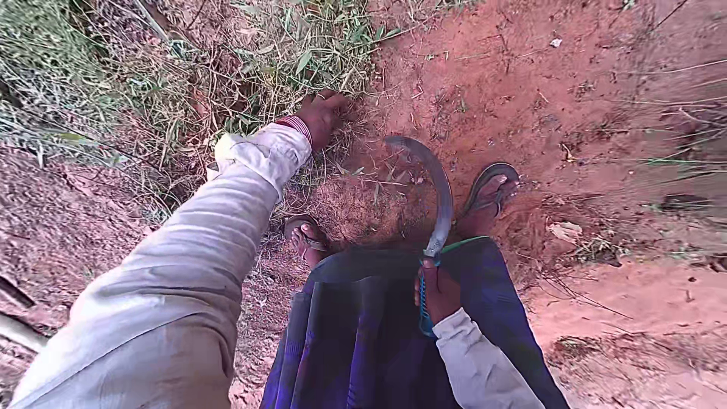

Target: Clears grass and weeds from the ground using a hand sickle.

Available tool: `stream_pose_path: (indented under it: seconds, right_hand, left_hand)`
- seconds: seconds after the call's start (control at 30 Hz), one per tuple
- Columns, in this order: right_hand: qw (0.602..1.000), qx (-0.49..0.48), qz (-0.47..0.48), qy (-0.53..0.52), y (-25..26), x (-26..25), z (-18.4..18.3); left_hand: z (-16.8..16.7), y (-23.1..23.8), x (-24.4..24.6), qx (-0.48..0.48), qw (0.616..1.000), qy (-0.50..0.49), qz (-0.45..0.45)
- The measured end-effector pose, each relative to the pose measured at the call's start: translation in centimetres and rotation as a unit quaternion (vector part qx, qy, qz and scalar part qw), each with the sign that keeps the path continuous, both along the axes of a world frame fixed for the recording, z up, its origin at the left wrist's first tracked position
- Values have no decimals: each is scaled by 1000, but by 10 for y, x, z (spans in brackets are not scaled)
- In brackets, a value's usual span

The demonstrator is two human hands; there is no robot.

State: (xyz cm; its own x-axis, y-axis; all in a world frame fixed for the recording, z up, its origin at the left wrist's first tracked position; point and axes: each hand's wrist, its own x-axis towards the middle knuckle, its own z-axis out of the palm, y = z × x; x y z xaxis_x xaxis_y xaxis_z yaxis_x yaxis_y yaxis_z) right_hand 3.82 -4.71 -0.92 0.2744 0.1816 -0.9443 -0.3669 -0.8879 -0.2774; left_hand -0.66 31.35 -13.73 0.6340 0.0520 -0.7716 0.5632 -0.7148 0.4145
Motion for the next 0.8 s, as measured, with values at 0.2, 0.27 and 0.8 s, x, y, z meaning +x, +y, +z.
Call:
stream_pose_path:
  seconds: [0.2,0.27,0.8]
  right_hand:
    - [994,-17,18,102,85,16,-92]
    - [988,-23,54,145,63,-1,-72]
    - [980,13,129,153,53,-21,-38]
  left_hand:
    - [9,-1,9,7,999,27,-33]
    - [12,4,13,1,999,22,-44]
    - [36,50,15,48,997,37,-42]
